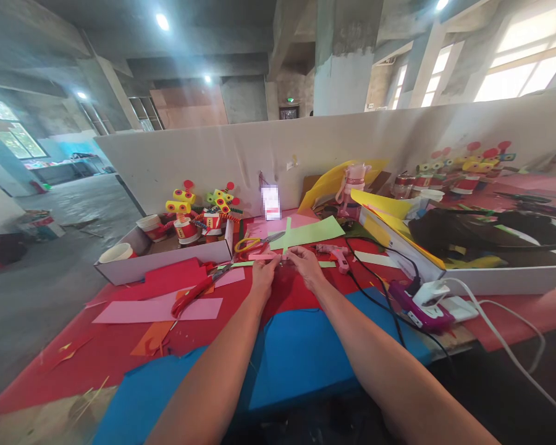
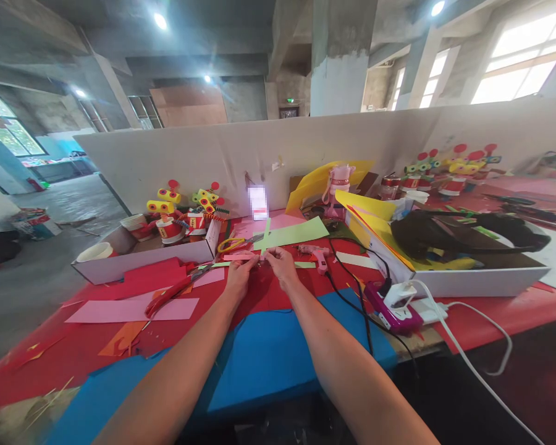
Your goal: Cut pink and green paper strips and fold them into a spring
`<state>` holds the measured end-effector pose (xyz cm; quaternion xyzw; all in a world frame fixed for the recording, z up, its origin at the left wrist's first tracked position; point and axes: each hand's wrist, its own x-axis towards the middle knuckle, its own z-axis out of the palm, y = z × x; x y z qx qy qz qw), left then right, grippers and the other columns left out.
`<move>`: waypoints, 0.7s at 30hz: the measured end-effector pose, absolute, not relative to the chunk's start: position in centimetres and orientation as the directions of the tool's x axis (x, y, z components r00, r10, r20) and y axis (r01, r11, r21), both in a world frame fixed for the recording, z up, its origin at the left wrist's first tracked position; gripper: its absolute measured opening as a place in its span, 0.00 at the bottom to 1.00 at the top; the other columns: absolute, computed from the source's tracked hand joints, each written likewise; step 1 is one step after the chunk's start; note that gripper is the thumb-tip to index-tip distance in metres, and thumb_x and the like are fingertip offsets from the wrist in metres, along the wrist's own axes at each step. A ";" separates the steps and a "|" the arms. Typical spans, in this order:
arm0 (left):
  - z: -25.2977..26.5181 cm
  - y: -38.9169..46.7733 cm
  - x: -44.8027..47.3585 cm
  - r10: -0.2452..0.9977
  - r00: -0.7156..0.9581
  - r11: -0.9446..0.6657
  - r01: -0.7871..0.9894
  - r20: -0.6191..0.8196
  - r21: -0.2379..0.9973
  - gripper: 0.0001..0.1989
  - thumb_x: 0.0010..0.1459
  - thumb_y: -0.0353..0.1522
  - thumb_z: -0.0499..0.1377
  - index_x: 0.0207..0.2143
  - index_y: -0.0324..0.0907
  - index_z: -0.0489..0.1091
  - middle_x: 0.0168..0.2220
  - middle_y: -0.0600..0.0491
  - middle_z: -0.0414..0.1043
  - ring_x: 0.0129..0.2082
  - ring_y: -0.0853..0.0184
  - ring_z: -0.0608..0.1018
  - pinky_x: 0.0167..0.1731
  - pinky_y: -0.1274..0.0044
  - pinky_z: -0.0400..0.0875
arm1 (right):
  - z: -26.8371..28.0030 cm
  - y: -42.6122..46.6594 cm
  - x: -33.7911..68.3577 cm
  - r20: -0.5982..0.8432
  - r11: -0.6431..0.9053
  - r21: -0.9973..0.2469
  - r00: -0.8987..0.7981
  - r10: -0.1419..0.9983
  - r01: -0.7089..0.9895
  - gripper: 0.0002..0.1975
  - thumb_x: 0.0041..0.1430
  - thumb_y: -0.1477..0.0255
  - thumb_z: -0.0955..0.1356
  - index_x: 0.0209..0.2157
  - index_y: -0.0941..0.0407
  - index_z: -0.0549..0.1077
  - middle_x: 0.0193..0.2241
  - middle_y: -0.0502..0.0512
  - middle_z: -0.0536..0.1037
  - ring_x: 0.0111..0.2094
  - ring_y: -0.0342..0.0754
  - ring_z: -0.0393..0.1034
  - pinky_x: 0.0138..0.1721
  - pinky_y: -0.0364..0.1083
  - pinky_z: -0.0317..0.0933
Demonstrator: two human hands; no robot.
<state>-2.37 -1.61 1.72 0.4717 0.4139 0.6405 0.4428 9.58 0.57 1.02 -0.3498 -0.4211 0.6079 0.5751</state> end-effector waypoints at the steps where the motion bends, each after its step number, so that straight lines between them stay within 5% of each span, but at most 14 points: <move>1: 1.6 -1.5 -2.4 0.958 -0.167 -0.261 -0.176 0.232 0.949 0.13 0.41 0.38 0.68 0.20 0.40 0.68 0.19 0.58 0.66 0.22 0.72 0.66 0.26 0.78 0.60 | 1.0 0.7 9.6 0.052 0.008 -0.919 -0.102 0.993 -0.394 0.15 0.36 0.61 0.76 0.24 0.54 0.73 0.23 0.48 0.76 0.27 0.48 0.72 0.36 0.48 0.66; 21: 1.4 -1.3 -2.7 0.943 -0.187 -0.300 -0.125 0.275 0.946 0.14 0.42 0.40 0.67 0.20 0.41 0.68 0.20 0.56 0.67 0.23 0.71 0.68 0.27 0.78 0.63 | 1.8 0.1 9.7 0.104 0.012 -0.901 -0.190 0.976 -0.433 0.22 0.26 0.60 0.79 0.24 0.56 0.74 0.23 0.49 0.78 0.26 0.44 0.72 0.39 0.47 0.68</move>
